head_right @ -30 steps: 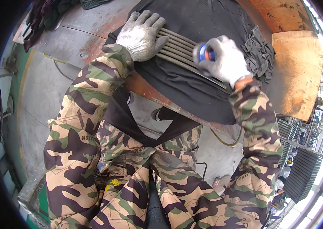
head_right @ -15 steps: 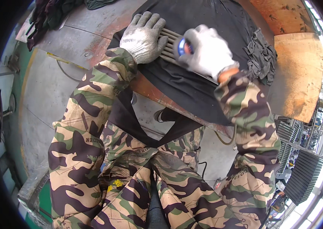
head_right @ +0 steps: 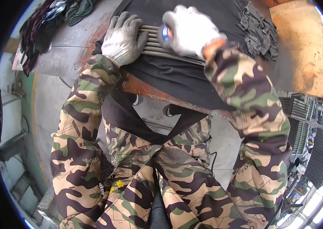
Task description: Sanding and wiping curved metal rods at a workbench in a fabrication shop.
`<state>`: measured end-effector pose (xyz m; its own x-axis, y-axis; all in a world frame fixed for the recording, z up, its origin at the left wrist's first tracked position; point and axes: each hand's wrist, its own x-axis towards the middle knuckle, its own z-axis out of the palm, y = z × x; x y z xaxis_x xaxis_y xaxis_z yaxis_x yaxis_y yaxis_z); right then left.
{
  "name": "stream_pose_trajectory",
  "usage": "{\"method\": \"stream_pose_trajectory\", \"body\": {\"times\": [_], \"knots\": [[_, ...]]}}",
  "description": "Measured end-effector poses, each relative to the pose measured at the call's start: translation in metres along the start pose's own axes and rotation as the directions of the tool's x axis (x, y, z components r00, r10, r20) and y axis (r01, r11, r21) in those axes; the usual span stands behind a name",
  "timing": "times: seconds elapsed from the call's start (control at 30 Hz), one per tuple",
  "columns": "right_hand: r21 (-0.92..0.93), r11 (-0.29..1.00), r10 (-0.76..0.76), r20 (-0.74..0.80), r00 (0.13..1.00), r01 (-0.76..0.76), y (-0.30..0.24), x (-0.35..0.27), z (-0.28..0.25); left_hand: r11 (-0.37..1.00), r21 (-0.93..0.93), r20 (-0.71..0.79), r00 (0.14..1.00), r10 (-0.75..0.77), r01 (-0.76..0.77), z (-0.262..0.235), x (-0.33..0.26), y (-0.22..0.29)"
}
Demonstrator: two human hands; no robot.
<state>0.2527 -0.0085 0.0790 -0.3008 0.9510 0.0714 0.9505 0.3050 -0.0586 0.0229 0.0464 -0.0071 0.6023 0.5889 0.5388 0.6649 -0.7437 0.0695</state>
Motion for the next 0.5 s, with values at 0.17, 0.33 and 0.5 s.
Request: {"method": "stream_pose_trajectory", "body": {"times": [0.17,0.33,0.5], "knots": [[0.003,0.992,0.128,0.038,0.991,-0.129,0.010,0.005,-0.012,1.000,0.026,0.046,0.999,0.007,-0.008,-0.003,0.001,0.010],[0.042,0.999,0.027,0.040,0.999,-0.029,-0.001,0.000,-0.017,1.000,0.011,0.061,0.998,0.006,-0.007,-0.017,-0.009,0.015],[0.051,0.999,0.013,-0.042,0.999,-0.010,0.011,-0.003,0.004,0.998,-0.055,0.026,0.999,0.038,-0.037,0.000,-0.009,0.003]]}}
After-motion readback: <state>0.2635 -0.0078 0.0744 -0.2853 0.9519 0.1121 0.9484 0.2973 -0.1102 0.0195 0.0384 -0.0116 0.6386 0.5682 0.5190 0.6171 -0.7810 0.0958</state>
